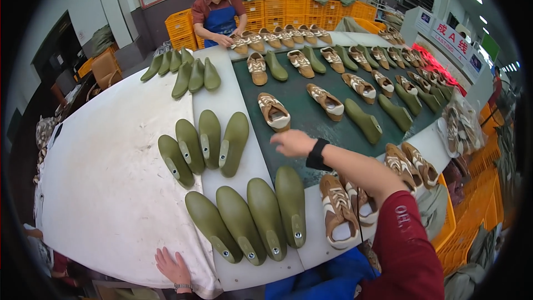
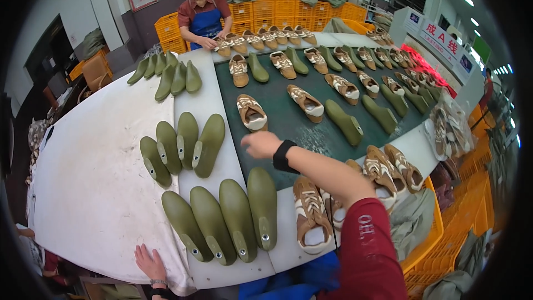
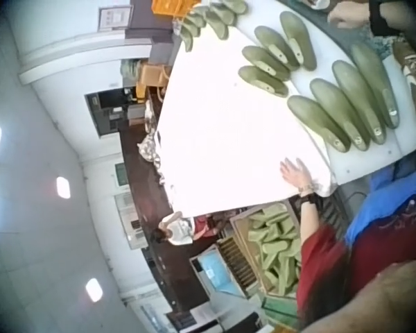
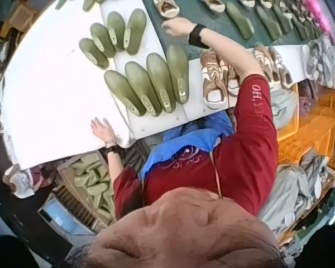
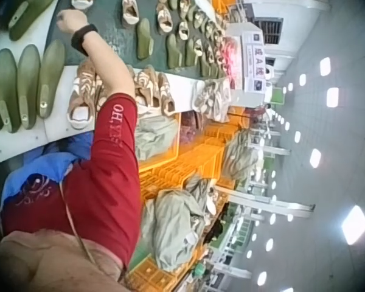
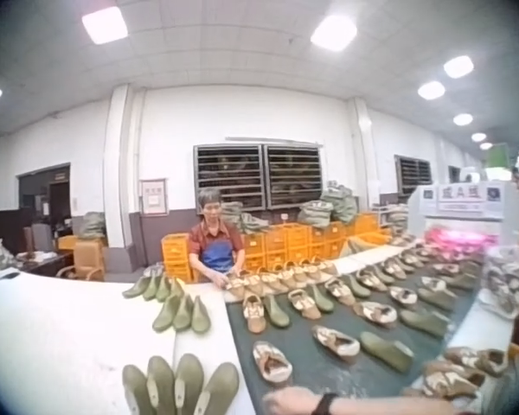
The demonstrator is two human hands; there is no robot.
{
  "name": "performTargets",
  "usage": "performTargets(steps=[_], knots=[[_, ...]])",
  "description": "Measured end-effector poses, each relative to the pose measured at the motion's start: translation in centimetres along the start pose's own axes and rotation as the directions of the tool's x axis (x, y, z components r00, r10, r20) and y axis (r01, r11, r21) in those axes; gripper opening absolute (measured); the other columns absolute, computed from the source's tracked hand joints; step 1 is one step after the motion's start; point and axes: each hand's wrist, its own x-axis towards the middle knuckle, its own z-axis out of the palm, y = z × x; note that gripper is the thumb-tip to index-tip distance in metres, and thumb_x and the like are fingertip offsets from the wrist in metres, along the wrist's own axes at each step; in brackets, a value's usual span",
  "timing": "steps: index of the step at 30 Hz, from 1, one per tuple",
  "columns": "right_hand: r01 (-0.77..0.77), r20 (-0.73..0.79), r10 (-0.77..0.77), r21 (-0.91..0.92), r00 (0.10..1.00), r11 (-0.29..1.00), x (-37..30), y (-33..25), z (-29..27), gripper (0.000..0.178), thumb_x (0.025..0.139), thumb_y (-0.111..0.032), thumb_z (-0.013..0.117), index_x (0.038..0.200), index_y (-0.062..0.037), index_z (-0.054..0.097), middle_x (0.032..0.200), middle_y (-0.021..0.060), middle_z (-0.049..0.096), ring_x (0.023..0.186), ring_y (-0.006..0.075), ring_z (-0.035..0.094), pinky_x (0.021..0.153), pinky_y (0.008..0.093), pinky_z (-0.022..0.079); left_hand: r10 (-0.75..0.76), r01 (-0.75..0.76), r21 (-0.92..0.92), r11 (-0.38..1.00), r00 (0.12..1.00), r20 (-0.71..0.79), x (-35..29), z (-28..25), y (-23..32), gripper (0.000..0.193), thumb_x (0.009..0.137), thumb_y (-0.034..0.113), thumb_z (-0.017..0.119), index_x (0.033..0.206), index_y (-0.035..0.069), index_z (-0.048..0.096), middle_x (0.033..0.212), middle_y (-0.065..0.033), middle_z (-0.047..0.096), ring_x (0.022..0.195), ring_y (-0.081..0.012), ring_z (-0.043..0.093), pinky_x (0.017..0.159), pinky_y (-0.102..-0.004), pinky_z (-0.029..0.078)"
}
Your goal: Organize, inspect, and match manufactured shoe uppers with plastic green lasts and complete soles at an industrial assembly table.
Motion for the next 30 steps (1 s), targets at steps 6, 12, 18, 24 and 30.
performTargets(steps=[6, 12, 18, 24, 30], knots=[[0.054, 0.717, -0.162, 0.172, 0.678, 0.984, -13.6, -9.3, 3.3, 0.048, 0.085, -0.047, 0.048, 0.110, -0.0073, 0.055, 0.069, 0.0143, 0.061, 0.053, 0.0210, 0.060, 0.050, 0.0326, 0.049, 0.019, -0.019, 0.026, 0.999, 1.000, -0.009, 0.6, 0.3, 0.4, 0.046, 0.086, 0.028, 0.048, 0.125, 0.003, 0.042, 0.134, -0.0180, 0.036, 0.124, -0.0360, 0.030, 0.101, -0.0484, 0.023], [0.054, 0.236, -0.085, 0.137, 0.968, 0.989, -12.4, -5.4, 6.6, 0.024, 0.078, -0.024, 0.048, 0.092, -0.0101, 0.063, 0.081, 0.0137, 0.064, 0.076, 0.0334, 0.061, 0.072, 0.0421, 0.048, 0.027, -0.027, 0.000, 1.000, 0.999, -0.042, 0.7, 0.5, 0.3, 0.046, 0.086, 0.028, 0.049, 0.124, 0.004, 0.043, 0.133, -0.0169, 0.037, 0.124, -0.0348, 0.031, 0.100, -0.0482, 0.024], [-0.225, 0.188, 0.236, -0.076, 0.953, 0.971, -7.0, 4.6, 2.2, 0.033, 0.073, -0.026, 0.053, 0.104, -0.0155, 0.059, 0.098, 0.0096, 0.063, 0.093, 0.0271, 0.059, 0.081, 0.0365, 0.046, 0.001, -0.001, -0.002, 1.000, 0.999, -0.048, 0.5, 0.1, 0.2, 0.044, 0.084, 0.026, 0.051, 0.122, 0.004, 0.044, 0.132, -0.0162, 0.038, 0.124, -0.0343, 0.031, 0.101, -0.0470, 0.024], [-0.389, 0.174, 0.415, -0.167, 0.893, 0.906, -4.2, 11.9, 5.5, 0.034, 0.076, -0.017, 0.050, 0.108, -0.0198, 0.058, 0.107, 0.0082, 0.060, 0.099, 0.0267, 0.058, 0.084, 0.0361, 0.045, 0.006, -0.007, -0.012, 1.000, 0.997, -0.081, 0.2, 0.1, 0.1, 0.043, 0.083, 0.025, 0.052, 0.120, 0.003, 0.046, 0.130, -0.0171, 0.041, 0.122, -0.0343, 0.034, 0.101, -0.0464, 0.024], [-0.450, 0.154, 0.470, -0.148, 0.869, 0.881, -5.2, 12.2, 4.4, 0.041, 0.071, -0.012, 0.054, 0.111, -0.0185, 0.056, 0.110, 0.0092, 0.059, 0.101, 0.0262, 0.056, 0.085, 0.0368, 0.045, 0.033, -0.038, -0.039, 0.999, 0.993, -0.117, -0.4, 0.0, -0.4, 0.043, 0.083, 0.025, 0.052, 0.118, 0.002, 0.047, 0.128, -0.0187, 0.043, 0.120, -0.0353, 0.036, 0.099, -0.0470, 0.026]])
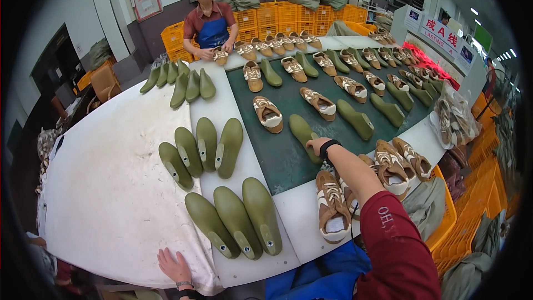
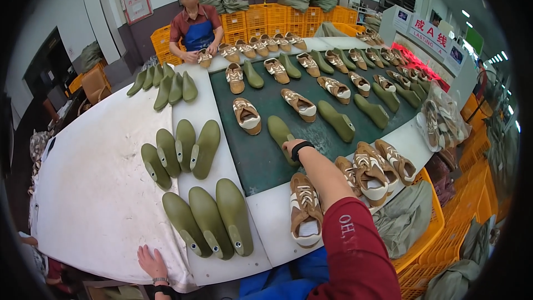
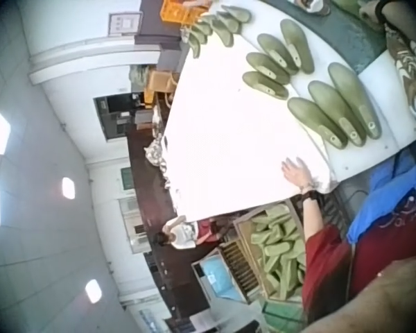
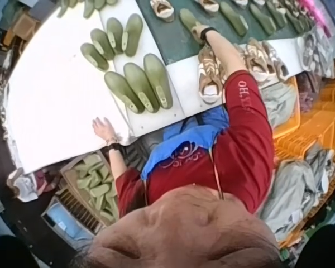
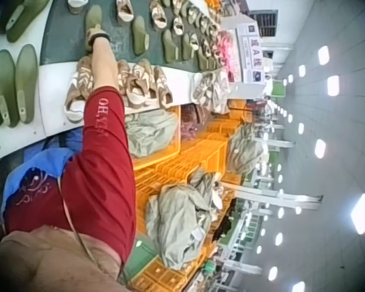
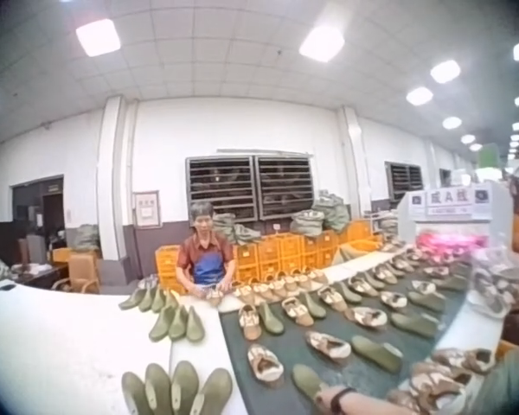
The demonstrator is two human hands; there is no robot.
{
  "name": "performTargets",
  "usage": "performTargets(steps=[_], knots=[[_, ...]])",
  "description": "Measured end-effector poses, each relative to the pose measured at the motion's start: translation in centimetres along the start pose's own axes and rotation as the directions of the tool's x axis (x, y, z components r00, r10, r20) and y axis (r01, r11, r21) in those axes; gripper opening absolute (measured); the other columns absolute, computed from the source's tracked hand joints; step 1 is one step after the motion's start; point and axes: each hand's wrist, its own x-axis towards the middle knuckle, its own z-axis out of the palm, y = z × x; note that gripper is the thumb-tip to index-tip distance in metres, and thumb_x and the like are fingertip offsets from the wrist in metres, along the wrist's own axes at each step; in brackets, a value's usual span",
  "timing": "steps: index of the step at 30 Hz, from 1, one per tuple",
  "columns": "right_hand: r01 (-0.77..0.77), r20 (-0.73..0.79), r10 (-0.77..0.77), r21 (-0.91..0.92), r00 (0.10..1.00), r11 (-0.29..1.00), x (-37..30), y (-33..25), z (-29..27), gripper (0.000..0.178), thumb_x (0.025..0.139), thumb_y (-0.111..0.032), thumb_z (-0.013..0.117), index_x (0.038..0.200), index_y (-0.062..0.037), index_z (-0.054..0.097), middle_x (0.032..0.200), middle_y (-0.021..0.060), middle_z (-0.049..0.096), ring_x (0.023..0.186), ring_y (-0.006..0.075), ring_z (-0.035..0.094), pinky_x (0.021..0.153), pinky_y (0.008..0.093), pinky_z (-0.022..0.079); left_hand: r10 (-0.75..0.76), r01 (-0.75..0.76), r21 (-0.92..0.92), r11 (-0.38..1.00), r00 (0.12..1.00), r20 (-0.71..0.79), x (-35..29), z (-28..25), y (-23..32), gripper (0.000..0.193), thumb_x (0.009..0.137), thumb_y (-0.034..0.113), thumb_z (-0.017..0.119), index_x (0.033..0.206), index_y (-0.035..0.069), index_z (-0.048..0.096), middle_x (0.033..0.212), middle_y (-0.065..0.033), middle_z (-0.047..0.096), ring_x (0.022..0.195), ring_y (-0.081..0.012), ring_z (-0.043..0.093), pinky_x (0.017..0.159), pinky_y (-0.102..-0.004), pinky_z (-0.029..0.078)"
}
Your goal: Organize, inspect, and match manufactured shoe uppers with plastic green lasts and complete soles at an industrial assembly table.
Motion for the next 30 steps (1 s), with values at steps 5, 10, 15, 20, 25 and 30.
performTargets(steps=[5, 10, 15, 20, 25, 30], knots=[[0.128, 0.066, -0.132, 0.058, 0.989, 0.990, -7.6, -2.7, -6.4, 0.037, 0.074, -0.014, 0.051, 0.110, -0.0097, 0.057, 0.091, 0.0163, 0.063, 0.088, 0.0288, 0.060, 0.078, 0.0381, 0.047, -0.009, 0.010, -0.016, 1.000, 0.999, 0.034, 1.1, 1.0, 0.7, 0.044, 0.082, 0.026, 0.054, 0.118, 0.002, 0.047, 0.127, -0.0190, 0.043, 0.120, -0.0361, 0.035, 0.099, -0.0468, 0.026], [0.639, -0.229, -0.603, 0.141, 0.764, 0.757, -19.0, -3.2, -11.6, 0.033, 0.081, -0.020, 0.055, 0.110, -0.0039, 0.055, 0.094, 0.0185, 0.062, 0.086, 0.0321, 0.060, 0.076, 0.0380, 0.047, 0.004, -0.004, -0.017, 1.000, 1.000, -0.001, 2.0, 0.8, 0.6, 0.044, 0.082, 0.026, 0.054, 0.118, 0.002, 0.048, 0.127, -0.0199, 0.043, 0.120, -0.0365, 0.036, 0.099, -0.0465, 0.027], [0.671, -0.203, -0.656, 0.412, 0.727, 0.616, -32.7, -2.7, -9.8, 0.028, 0.086, -0.017, 0.054, 0.112, -0.0061, 0.055, 0.085, 0.0122, 0.063, 0.074, 0.0253, 0.062, 0.065, 0.0321, 0.049, -0.052, 0.062, -0.112, 0.992, 0.995, 0.088, 2.1, 1.4, -1.4, 0.040, 0.078, 0.020, 0.058, 0.113, 0.002, 0.053, 0.122, -0.0167, 0.050, 0.116, -0.0331, 0.042, 0.095, -0.0465, 0.032], [0.620, -0.176, -0.619, 0.460, 0.765, 0.636, -37.2, -1.3, 1.8, 0.029, 0.082, -0.018, 0.061, 0.111, -0.0111, 0.058, 0.081, 0.0111, 0.064, 0.073, 0.0226, 0.064, 0.065, 0.0291, 0.050, 0.643, -0.689, -0.110, 0.717, 0.714, -0.278, 2.5, -12.1, 13.4, 0.031, 0.069, 0.011, 0.062, 0.099, 0.005, 0.059, 0.089, -0.0109, 0.061, 0.084, -0.0266, 0.057, 0.082, -0.0389, 0.044], [0.526, -0.066, -0.615, 0.595, 0.786, 0.608, -36.1, -4.2, 9.4, 0.027, 0.079, -0.015, 0.059, 0.104, -0.0044, 0.058, 0.088, 0.0208, 0.060, 0.082, 0.0353, 0.059, 0.071, 0.0385, 0.048, 0.430, -0.376, -0.316, 0.871, 0.894, 0.122, 0.7, -8.9, 5.7, 0.028, 0.075, 0.019, 0.060, 0.098, 0.003, 0.061, 0.092, -0.0152, 0.062, 0.088, -0.0309, 0.058, 0.081, -0.0382, 0.046], [0.533, 0.046, -0.656, 0.541, 0.754, 0.650, -33.4, -5.3, 11.0, 0.028, 0.081, -0.014, 0.059, 0.108, -0.0072, 0.057, 0.077, 0.0156, 0.062, 0.066, 0.0243, 0.062, 0.063, 0.0298, 0.048, -0.196, 0.125, -0.356, 0.926, 0.966, -0.171, 0.2, -6.4, -7.2, 0.024, 0.078, 0.018, 0.055, 0.092, 0.000, 0.062, 0.085, -0.0176, 0.064, 0.080, -0.0317, 0.061, 0.074, -0.0364, 0.049]])
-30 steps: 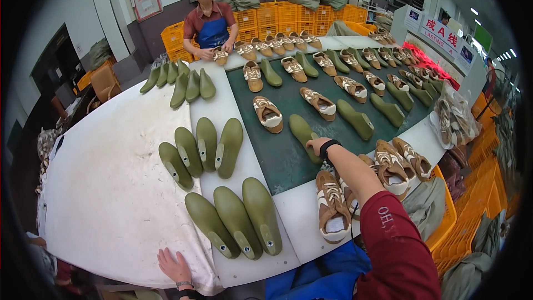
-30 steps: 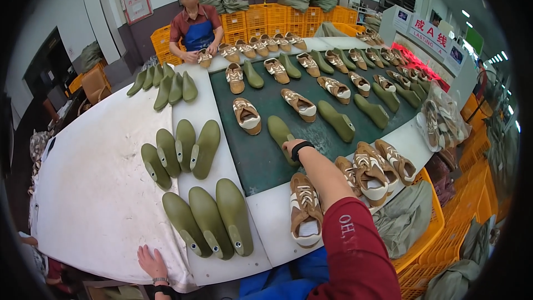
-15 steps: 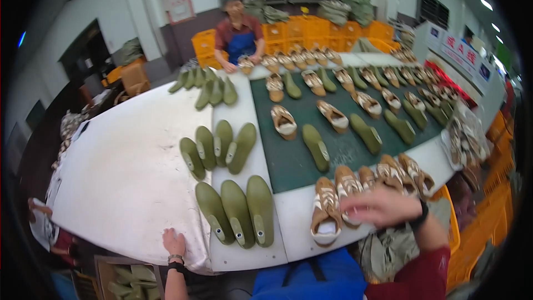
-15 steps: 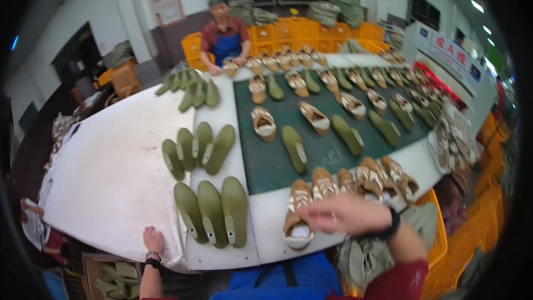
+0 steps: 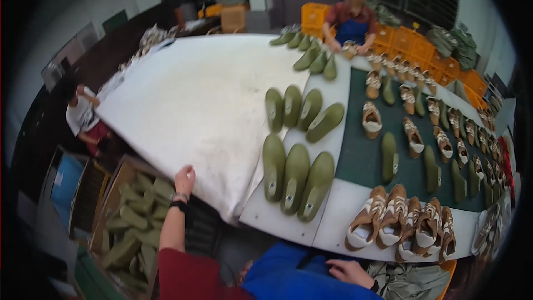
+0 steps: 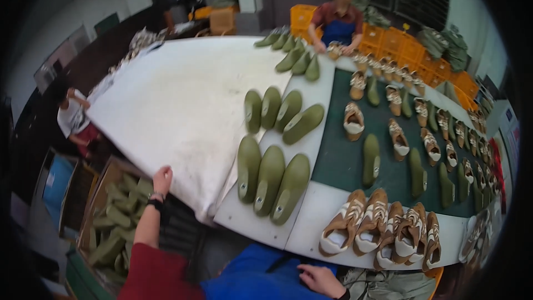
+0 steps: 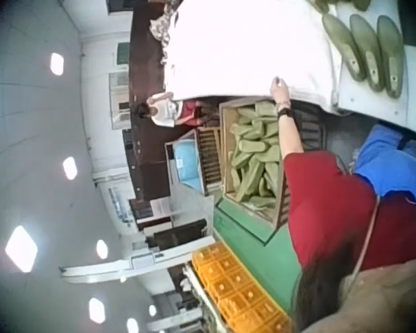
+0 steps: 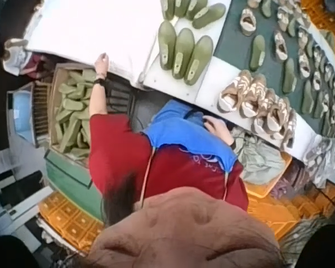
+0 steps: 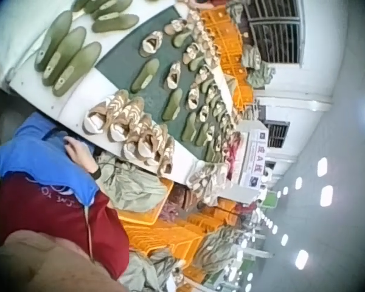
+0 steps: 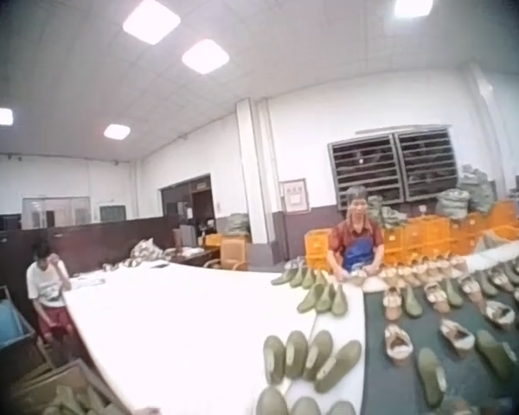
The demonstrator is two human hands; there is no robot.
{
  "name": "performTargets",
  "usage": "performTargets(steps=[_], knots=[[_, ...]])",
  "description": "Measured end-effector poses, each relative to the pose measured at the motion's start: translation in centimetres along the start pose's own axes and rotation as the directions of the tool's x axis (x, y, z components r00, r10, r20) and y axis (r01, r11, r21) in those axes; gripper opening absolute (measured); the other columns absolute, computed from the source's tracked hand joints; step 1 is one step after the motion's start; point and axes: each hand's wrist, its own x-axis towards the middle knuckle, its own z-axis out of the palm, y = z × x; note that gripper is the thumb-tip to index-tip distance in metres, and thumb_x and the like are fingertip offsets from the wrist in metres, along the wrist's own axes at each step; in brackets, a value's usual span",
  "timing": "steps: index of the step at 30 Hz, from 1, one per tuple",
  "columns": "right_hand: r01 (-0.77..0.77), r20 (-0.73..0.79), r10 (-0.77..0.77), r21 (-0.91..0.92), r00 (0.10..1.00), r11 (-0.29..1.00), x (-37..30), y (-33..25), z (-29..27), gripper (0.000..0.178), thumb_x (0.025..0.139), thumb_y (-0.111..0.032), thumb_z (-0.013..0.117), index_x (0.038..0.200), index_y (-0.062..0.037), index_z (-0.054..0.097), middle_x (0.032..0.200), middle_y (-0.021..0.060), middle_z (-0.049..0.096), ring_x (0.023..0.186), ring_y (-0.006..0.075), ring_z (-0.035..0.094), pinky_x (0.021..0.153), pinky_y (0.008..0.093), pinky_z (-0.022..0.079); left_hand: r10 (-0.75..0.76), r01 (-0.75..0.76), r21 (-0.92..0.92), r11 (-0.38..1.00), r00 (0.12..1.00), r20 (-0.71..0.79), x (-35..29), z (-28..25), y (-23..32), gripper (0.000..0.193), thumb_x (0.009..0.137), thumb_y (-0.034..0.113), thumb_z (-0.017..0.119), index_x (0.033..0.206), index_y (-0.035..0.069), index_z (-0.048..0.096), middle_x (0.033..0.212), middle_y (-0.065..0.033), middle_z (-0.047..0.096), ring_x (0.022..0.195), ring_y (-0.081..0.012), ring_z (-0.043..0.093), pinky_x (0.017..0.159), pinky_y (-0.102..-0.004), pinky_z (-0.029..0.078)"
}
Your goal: Organize, inspect, and match manufactured shoe uppers with plastic green lasts and complete soles at an industrial assembly table.
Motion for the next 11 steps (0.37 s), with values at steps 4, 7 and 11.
performTargets(steps=[4, 7, 11], knots=[[-0.043, 0.022, 0.043, -0.011, 0.999, 0.999, 1.8, -0.9, -0.2, 0.027, 0.079, -0.017, 0.059, 0.105, -0.0071, 0.059, 0.073, 0.0143, 0.062, 0.066, 0.0285, 0.061, 0.060, 0.0331, 0.048, -0.220, 0.225, 0.186, 0.956, 0.974, -0.050, -2.7, -5.3, -6.2, 0.022, 0.078, 0.016, 0.054, 0.092, 0.001, 0.063, 0.082, -0.0161, 0.064, 0.077, -0.0303, 0.062, 0.071, -0.0370, 0.049], [-0.011, 0.081, 0.014, -0.037, 0.997, 0.999, 2.9, -2.0, 0.4, 0.027, 0.079, -0.017, 0.058, 0.104, -0.0061, 0.059, 0.076, 0.0153, 0.062, 0.068, 0.0297, 0.060, 0.062, 0.0340, 0.048, -0.255, 0.257, 0.019, 0.966, 0.965, -0.067, -4.7, -7.8, -7.1, 0.020, 0.080, 0.014, 0.056, 0.092, 0.001, 0.063, 0.082, -0.0118, 0.065, 0.074, -0.0237, 0.063, 0.069, -0.0329, 0.049], [0.113, 0.180, -0.087, -0.145, 0.980, 0.983, 4.2, -3.2, 0.9, 0.027, 0.079, -0.018, 0.058, 0.103, -0.0057, 0.059, 0.081, 0.0157, 0.063, 0.071, 0.0305, 0.060, 0.064, 0.0351, 0.048, -0.338, 0.300, -0.615, 0.730, 0.939, 0.057, -4.4, -10.8, -0.6, 0.024, 0.083, 0.018, 0.059, 0.100, 0.002, 0.061, 0.086, -0.0062, 0.064, 0.078, -0.0207, 0.062, 0.075, -0.0298, 0.049]])
